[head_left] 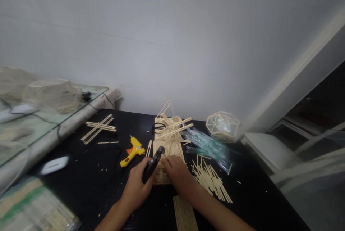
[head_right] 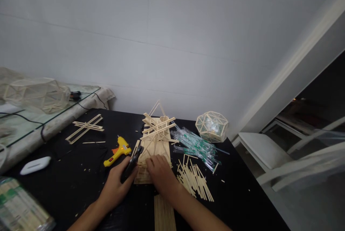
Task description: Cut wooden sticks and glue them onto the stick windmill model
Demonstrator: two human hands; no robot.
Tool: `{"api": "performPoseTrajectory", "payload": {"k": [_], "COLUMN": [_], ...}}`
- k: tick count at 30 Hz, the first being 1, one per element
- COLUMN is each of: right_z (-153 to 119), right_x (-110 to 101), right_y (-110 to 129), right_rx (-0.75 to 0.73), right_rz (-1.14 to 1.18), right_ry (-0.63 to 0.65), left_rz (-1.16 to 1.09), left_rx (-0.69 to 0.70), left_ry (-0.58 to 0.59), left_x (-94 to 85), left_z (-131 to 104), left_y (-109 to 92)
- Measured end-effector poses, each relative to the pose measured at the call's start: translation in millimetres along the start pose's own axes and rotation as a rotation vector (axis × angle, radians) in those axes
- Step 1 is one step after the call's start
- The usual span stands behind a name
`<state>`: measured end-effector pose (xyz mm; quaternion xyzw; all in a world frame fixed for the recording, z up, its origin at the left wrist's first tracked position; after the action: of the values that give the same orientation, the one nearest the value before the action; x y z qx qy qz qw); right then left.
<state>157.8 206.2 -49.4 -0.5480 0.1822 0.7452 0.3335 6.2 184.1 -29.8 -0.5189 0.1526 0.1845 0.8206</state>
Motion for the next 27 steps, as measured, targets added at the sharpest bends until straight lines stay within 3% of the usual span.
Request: {"api": "performPoseTrajectory", "payload": {"k": [14,27], "right_z": [-24.8,-62.3], "right_x": [-23.5,-45.5], "right_y": [-10.9,9.7], "right_rx": [0.131,0.24], "right_rz": [0.164,0.393], "right_ry": [-0.143,-0.063], "left_rz": [0.019,0.028], "left_rx": [-0.002,-0.066], "left_ry": [0.025,0.046], "left_x": [1.6,-0.6], "left_z": [-1.4,1.1], "left_y": [1.0,-3.7]}}
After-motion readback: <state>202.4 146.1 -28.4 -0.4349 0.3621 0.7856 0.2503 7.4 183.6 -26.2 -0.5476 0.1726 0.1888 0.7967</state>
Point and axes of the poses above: each hand's wrist, its own z-axis towards the middle knuckle, its own x-axis out of the palm, y = z × x, the point moved 6 cm from there along z, towards the middle knuckle, and after that the axes turned 4 degrees about -x, right-handed, at the moved point
